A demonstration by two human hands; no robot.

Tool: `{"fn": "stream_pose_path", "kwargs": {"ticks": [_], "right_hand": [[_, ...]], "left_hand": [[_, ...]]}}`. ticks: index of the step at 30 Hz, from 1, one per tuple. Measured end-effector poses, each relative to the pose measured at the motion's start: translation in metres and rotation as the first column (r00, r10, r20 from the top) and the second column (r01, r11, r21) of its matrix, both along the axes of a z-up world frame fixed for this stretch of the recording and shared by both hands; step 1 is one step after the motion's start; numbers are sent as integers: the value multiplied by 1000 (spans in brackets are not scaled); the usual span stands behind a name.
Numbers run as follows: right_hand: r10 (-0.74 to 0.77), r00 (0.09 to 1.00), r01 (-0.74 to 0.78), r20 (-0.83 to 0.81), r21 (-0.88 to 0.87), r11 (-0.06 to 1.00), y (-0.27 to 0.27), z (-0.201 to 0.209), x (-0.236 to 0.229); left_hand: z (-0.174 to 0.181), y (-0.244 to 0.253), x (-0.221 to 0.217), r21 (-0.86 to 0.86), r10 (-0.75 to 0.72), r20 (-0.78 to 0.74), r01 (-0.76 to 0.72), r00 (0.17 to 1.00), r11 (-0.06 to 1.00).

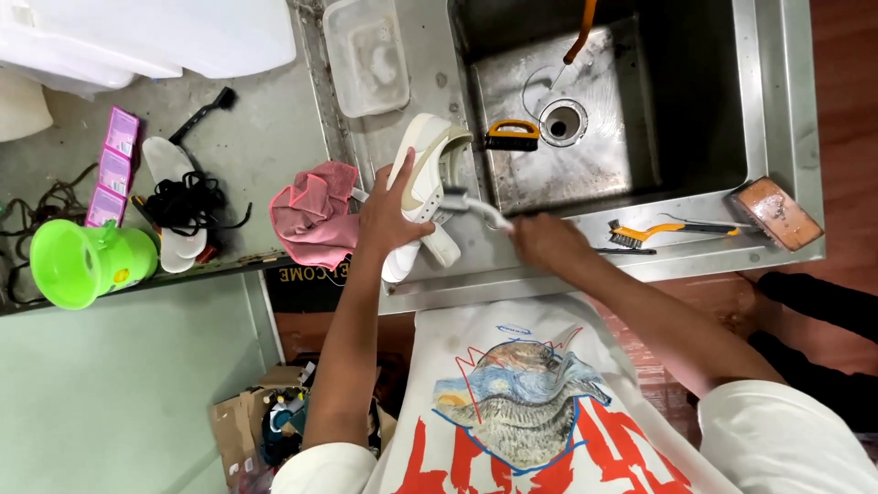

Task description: The person scrubs a white sneaker with a sponge and a brush over a stainless steel sink. They wipe the shoe with a pink cloth, rinse it under running water, and continue scrubbing the sole and upper surfaces.

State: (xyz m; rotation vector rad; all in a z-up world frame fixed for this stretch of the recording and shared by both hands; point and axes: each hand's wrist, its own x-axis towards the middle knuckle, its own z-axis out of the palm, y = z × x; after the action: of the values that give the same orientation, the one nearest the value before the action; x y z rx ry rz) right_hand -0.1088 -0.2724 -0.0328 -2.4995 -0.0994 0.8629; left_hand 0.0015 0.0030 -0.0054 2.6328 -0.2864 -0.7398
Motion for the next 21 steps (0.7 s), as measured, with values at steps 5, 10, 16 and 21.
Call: {"fn": "stream_pose_path", "kwargs": {"ticks": [5, 10, 16, 21], "right_hand": [[-91, 996, 90, 0, 53, 995, 3, -7, -5], [-220, 974, 223, -48, 86, 971, 3, 2, 6], [-194, 979, 203, -68, 173, 964, 26, -13, 3], [-148, 987, 136, 62, 172, 976, 35, -21, 8]], "left_hand": [[4, -1, 2, 9, -18, 4, 18, 1000, 1000], [13, -8, -2, 24, -41, -25, 42, 999, 999], [14, -11, 3, 103, -24, -47, 29, 999, 994], [9, -12, 1, 91, -18, -27, 21, 999, 996]]}}
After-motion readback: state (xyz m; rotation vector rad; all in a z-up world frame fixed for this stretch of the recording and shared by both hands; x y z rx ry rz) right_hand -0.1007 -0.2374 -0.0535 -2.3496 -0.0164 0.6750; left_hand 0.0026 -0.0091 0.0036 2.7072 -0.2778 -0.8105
